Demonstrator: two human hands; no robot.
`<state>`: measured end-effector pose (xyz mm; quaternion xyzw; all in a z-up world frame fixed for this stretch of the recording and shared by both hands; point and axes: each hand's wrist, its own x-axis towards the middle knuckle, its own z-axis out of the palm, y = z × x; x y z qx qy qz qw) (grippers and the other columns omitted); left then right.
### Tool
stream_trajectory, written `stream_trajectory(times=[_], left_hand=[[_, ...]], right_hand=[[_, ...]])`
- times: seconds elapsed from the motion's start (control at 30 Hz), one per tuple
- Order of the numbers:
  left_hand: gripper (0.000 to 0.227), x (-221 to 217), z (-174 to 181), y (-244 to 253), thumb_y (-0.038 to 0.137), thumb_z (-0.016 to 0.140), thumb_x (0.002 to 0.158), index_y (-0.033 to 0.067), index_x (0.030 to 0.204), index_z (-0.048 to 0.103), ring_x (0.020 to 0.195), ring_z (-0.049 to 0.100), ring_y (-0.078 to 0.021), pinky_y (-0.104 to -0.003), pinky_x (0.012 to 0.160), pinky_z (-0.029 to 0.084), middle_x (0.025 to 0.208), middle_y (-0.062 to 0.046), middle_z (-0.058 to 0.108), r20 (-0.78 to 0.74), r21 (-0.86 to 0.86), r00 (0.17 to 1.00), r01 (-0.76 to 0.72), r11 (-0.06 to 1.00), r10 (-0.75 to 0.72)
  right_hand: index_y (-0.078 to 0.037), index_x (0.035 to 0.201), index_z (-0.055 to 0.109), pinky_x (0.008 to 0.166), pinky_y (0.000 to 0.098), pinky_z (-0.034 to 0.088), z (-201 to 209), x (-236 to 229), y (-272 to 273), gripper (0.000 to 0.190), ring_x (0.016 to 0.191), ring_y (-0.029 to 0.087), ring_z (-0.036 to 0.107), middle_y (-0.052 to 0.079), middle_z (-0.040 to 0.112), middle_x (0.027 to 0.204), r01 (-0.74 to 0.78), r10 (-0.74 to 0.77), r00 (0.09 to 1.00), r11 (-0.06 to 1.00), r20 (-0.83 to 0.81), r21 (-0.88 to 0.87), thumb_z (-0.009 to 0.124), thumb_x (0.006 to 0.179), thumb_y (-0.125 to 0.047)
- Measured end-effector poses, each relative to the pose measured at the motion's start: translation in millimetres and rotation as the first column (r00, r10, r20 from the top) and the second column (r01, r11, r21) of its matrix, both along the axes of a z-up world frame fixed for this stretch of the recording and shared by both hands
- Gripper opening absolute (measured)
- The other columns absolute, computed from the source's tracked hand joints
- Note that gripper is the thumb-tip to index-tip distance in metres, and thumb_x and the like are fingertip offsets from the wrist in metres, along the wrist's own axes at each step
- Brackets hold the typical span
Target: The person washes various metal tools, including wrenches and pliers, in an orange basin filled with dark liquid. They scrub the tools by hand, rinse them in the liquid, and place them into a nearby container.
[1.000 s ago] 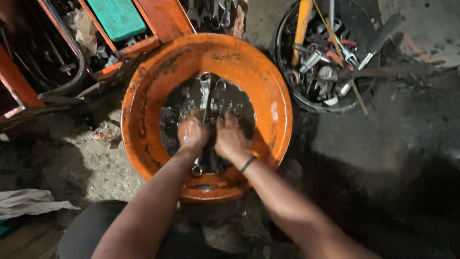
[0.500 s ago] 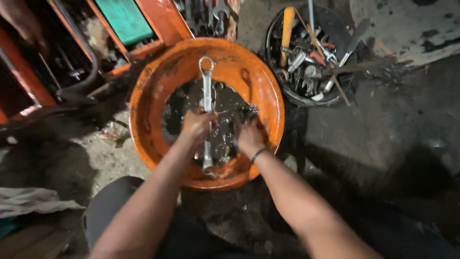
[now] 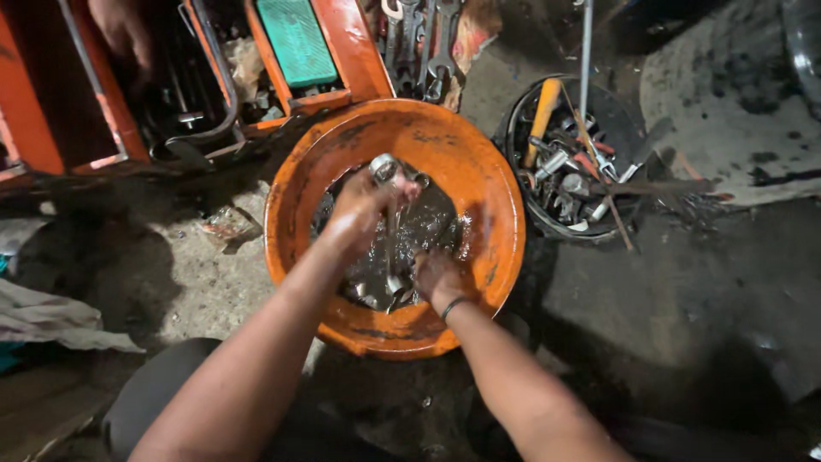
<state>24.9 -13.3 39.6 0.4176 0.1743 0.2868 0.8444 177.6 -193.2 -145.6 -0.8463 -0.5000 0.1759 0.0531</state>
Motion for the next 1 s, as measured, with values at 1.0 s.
stream_trajectory(times=[1.0], left_hand=[[0.028,34.7,24.2,-1.5,0.024,0.058,0.1,0.0014,0.11,0.07,0.096,0.068,-0.0194,-0.03,0.088,0.055,0.103,-0.009,0.072,-0.038,-0.3,0.996,-0.083,0.95,0.075]], right_hand=[[-0.013,0.115,0.075,0.086,0.053,0.05,267.3,-4.4,51.7,0.032,0.109,0.038,0.058,0.019,0.064,0.117,-0.59,0.397,0.751,0.761,0.527,0.269,0.073,0.084,-0.017]])
